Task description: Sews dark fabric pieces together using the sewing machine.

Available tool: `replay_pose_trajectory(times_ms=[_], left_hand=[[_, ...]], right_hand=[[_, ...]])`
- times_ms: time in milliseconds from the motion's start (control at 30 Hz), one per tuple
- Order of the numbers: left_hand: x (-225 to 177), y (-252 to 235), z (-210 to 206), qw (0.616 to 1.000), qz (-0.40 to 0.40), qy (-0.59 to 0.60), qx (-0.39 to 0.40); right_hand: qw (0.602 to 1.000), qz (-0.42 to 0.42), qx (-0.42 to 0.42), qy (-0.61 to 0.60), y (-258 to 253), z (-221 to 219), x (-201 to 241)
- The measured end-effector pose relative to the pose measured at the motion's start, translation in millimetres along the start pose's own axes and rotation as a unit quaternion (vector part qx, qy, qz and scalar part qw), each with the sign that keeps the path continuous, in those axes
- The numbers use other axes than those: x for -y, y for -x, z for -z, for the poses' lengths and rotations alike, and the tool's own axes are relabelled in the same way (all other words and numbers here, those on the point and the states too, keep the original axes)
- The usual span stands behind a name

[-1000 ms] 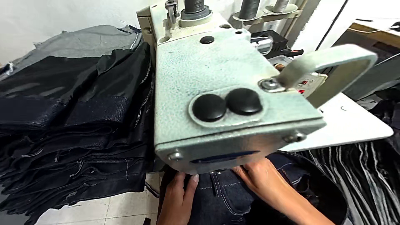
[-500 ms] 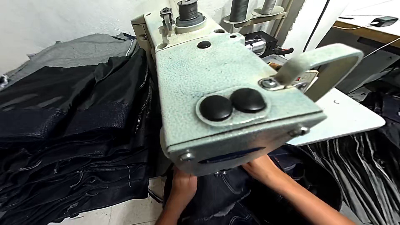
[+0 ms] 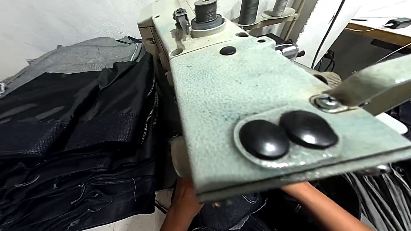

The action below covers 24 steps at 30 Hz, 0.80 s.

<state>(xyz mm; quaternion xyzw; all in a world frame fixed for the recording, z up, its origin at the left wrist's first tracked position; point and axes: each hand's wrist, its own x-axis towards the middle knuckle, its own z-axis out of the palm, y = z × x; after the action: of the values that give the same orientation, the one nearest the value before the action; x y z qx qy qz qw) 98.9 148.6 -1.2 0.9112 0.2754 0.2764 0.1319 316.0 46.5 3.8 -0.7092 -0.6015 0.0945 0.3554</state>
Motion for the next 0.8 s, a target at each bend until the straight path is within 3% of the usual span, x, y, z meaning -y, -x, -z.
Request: replay_pose_trajectory(times_ms=[100, 167, 233, 333, 433, 533, 667, 800], left_hand=[[1, 2, 6, 1.000, -0.003, 0.012, 0.026], [-1, -1, 12, 0.996, 0.039, 0.029, 0.072], [-5, -11, 21, 0.977, 0.128, 0.060, 0.158], [12, 3, 7, 0.985, 0.086, 0.104, 0.109], [8, 5, 10, 0.970, 0.154, 0.127, 0.136], [-13, -6, 27, 0.953, 0.219, 0.062, 0.198], [-2, 20, 27, 0.991, 0.124, 0.057, 0.015], [-8, 43, 48, 0.991, 0.130, 0.020, 0.011]], right_hand=[[0.998, -0.039, 0.049, -0.006, -4, 3, 2], [0.997, -0.042, 0.057, -0.004, -4, 7, 7], [0.999, -0.012, 0.035, 0.002, -2, 7, 8], [0.999, 0.016, 0.008, 0.028, 5, 11, 9], [0.993, 0.062, -0.053, 0.090, 17, 24, 3], [0.985, 0.037, -0.093, 0.141, 25, 46, -27], [0.976, -0.065, -0.095, 0.182, 64, 73, -97], [0.968, -0.157, -0.083, 0.178, 115, 69, -128]])
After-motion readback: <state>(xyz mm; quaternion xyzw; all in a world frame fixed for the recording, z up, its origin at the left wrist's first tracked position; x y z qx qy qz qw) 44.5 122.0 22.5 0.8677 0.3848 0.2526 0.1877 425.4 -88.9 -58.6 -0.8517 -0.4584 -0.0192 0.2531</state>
